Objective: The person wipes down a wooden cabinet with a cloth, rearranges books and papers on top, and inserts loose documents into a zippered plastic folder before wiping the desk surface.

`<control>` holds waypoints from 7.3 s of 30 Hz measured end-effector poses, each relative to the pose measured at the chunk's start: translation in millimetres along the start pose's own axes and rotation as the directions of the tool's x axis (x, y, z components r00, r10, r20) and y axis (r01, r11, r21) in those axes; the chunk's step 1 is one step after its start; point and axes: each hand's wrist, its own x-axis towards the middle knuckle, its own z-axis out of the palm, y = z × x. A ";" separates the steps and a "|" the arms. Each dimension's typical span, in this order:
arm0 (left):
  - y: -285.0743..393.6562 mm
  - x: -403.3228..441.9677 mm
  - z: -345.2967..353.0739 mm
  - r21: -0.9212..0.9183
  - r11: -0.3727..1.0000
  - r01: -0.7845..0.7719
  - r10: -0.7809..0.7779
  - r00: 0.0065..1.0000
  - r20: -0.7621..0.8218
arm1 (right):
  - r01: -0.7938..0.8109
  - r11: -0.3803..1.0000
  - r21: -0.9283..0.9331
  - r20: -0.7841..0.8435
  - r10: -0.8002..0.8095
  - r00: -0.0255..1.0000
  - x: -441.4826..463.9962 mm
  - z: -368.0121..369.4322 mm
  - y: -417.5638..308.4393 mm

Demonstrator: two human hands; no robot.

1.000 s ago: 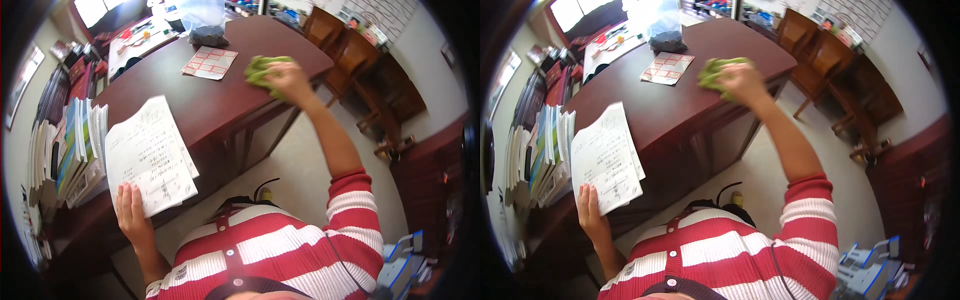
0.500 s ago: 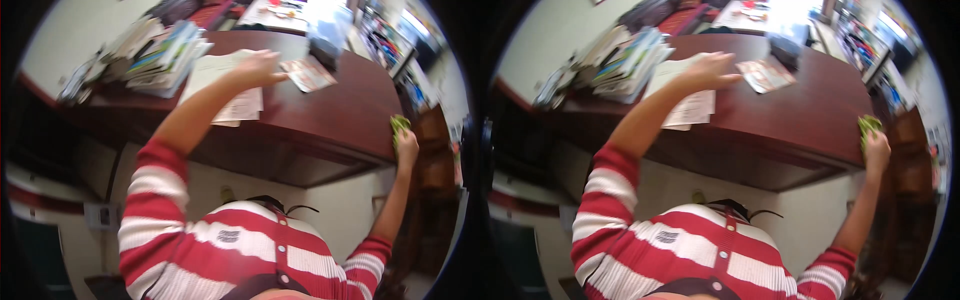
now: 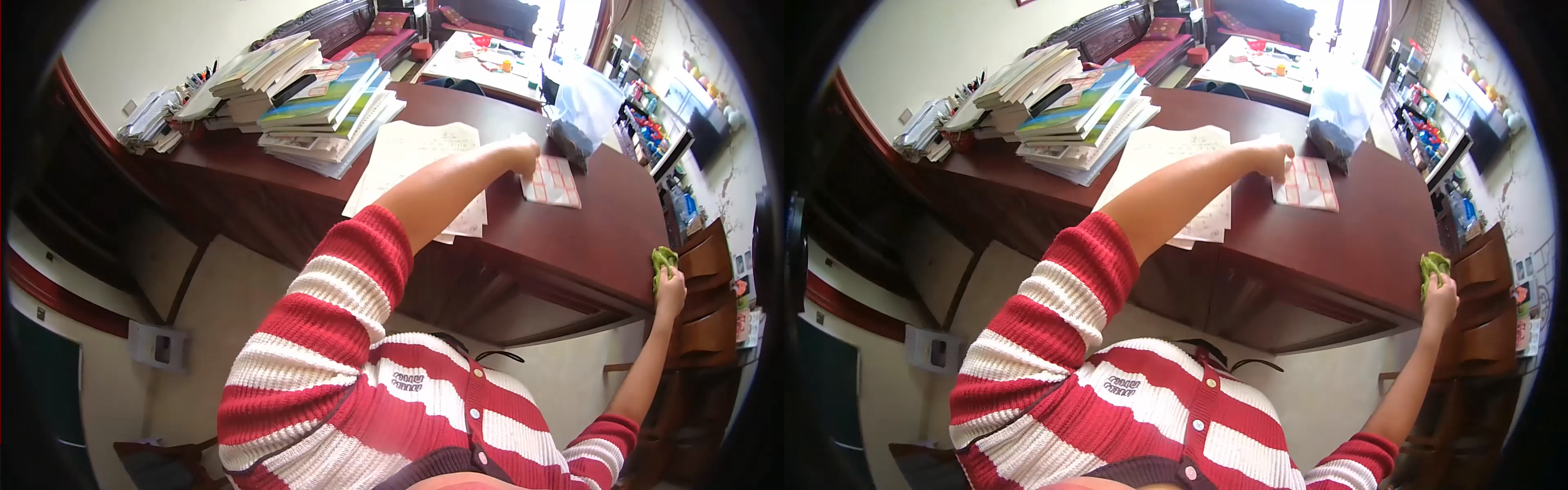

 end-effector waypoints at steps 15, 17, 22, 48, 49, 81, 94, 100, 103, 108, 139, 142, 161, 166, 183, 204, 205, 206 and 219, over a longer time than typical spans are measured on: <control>-133.3 -54.6 -125.1 -0.646 0.763 -0.032 0.024 0.999 -0.021 | -0.088 0.995 -0.044 -0.010 0.088 0.996 12.3 13.3 10.1; -141.4 -75.5 -141.8 -0.354 0.935 -0.019 -0.027 0.992 -0.125 | -0.105 0.990 -0.095 -0.006 0.104 0.995 10.9 9.9 4.7; 9.3 -146.2 -98.1 -0.243 0.839 -0.486 0.537 0.811 0.232 | -0.149 0.987 -0.059 0.039 0.152 0.988 11.7 8.1 0.3; -341.8 -152.0 -169.4 0.315 0.871 0.378 -0.434 0.892 0.129 | -0.161 0.984 -0.081 0.020 0.163 0.986 18.0 18.5 12.9; -367.8 -151.2 -158.5 0.289 0.866 0.407 -0.446 0.892 0.080 | -0.173 0.981 -0.085 0.028 0.176 0.984 16.6 16.8 10.5; 15.5 4.3 -50.6 -0.445 0.889 -0.109 -0.085 0.915 -0.394 | 0.069 0.997 0.039 0.072 -0.072 0.995 8.5 29.2 -65.9; -42.5 80.5 -54.5 -0.335 0.902 -0.272 -0.101 0.623 -0.776 | 0.609 0.688 0.395 0.032 -0.673 0.739 -7.3 -13.3 -38.1; -89.5 -157.9 -173.7 -0.719 0.682 -0.138 -0.566 0.524 -0.637 | 0.841 0.215 0.496 0.023 -0.972 0.235 -61.5 -10.2 -190.5; -150.4 -251.8 -138.3 -0.609 0.667 -0.429 -0.434 0.441 -0.785 | 0.841 0.178 0.510 -0.002 -0.978 0.208 -44.0 27.4 -280.5; -87.7 -268.2 -98.9 -0.631 0.642 -0.435 -0.482 0.412 -0.773 | 0.811 0.358 0.462 0.078 -0.928 0.364 0.0 83.6 -444.2; -118.6 -252.3 -33.3 -0.973 0.024 -0.229 -0.671 0.718 -0.186 | 0.814 0.158 0.559 0.140 -0.986 0.096 -89.4 0.3 -314.0; -113.9 -252.4 -37.3 -0.978 -0.012 -0.208 -0.670 0.728 -0.146 | 0.849 0.337 0.407 0.224 -0.938 0.265 -41.9 3.3 -254.1; -117.4 -255.8 -31.4 -0.952 0.210 -0.224 -0.750 0.587 -0.303 | 0.759 0.647 -0.072 0.105 -0.752 0.651 128.0 88.4 -76.2; -104.2 -262.9 -35.7 -0.961 0.229 -0.152 -0.801 0.531 -0.275 | 0.286 0.955 -0.074 0.242 -0.260 0.935 234.3 117.3 -157.3; -85.9 -256.9 -35.6 -0.988 0.111 -0.104 -0.813 0.563 -0.150 | 0.691 0.699 0.182 0.112 -0.713 0.692 125.9 51.7 -79.6; -117.2 -263.0 -39.2 -0.989 0.083 -0.123 -0.708 0.691 -0.146 | -0.014 0.984 0.177 0.351 -0.050 0.935 109.7 24.3 27.8; -119.5 -262.2 -36.3 -0.987 0.101 -0.123 -0.699 0.697 -0.158 | -0.065 0.975 0.211 0.353 -0.014 0.936 77.0 1.5 32.9; -118.2 -258.7 -36.3 -0.985 0.119 -0.128 -0.691 0.701 -0.175 | -0.111 0.963 0.246 0.351 0.018 0.936 47.1 -18.8 38.1; -94.6 -240.7 -41.6 -0.952 0.105 -0.287 -0.585 0.756 -0.293 | 0.326 0.939 -0.113 -0.161 -0.341 0.926 -81.4 -16.4 -57.8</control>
